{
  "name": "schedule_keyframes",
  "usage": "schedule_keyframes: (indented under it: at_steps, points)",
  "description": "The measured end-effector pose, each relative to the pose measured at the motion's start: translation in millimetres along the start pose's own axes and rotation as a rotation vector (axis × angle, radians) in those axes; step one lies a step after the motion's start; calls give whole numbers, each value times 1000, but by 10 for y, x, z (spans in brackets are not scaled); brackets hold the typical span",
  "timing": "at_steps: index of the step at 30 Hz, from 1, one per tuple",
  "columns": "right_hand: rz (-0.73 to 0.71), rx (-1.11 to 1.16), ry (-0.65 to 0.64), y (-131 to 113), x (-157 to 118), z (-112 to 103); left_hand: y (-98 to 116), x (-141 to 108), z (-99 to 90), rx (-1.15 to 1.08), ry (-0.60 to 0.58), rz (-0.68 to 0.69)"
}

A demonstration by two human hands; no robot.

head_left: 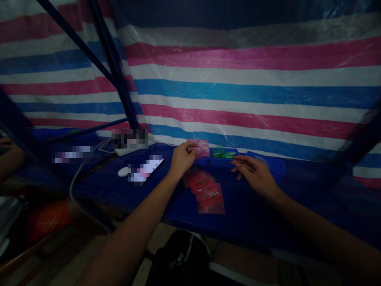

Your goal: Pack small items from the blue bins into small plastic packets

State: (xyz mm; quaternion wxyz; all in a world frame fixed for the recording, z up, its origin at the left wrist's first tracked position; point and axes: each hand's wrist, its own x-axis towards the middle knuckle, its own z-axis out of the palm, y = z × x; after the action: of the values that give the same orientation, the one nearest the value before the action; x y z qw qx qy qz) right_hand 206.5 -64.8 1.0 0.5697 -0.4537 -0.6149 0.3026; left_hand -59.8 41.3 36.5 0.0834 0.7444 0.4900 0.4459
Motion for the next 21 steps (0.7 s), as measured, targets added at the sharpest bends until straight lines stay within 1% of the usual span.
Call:
schedule_keyframes:
  at_steps: [1, 2, 4, 6, 9, 11, 13, 15, 17, 19, 21]
  points:
    - [5, -9, -5, -9, -4, 2, -39, 48, -32, 70, -2, -25]
    - [7, -14, -9, -11, -6, 3, -77, 91, -57, 146, -30, -54]
    - [13, -20, -22, 7, -7, 0, -145, 157, -93, 264, -149, -128]
    - [23, -28, -40, 47, -6, -4, -192, 194, -115, 318, -264, -170]
    - [28, -75, -77, 100, -16, -2, -210, 196, -124, 367, -343, -171]
    - [-21, -161, -113, 97, -36, 10, -193, 163, -111, 407, -363, -128]
    - [-132, -283, -200, 57, -67, 34, -160, 103, -83, 448, -332, -81]
    - [-274, -386, -342, -3, -106, 66, -116, 23, -47, 492, -222, -50]
    - [-388, -435, -488, -58, -145, 102, -64, -58, -11, 527, -125, 17]
    - [-453, -465, -596, -91, -180, 137, -11, -120, 18, 553, -68, 109]
    - [-484, -494, -656, -104, -205, 165, 32, -155, 43, 546, -73, 186]
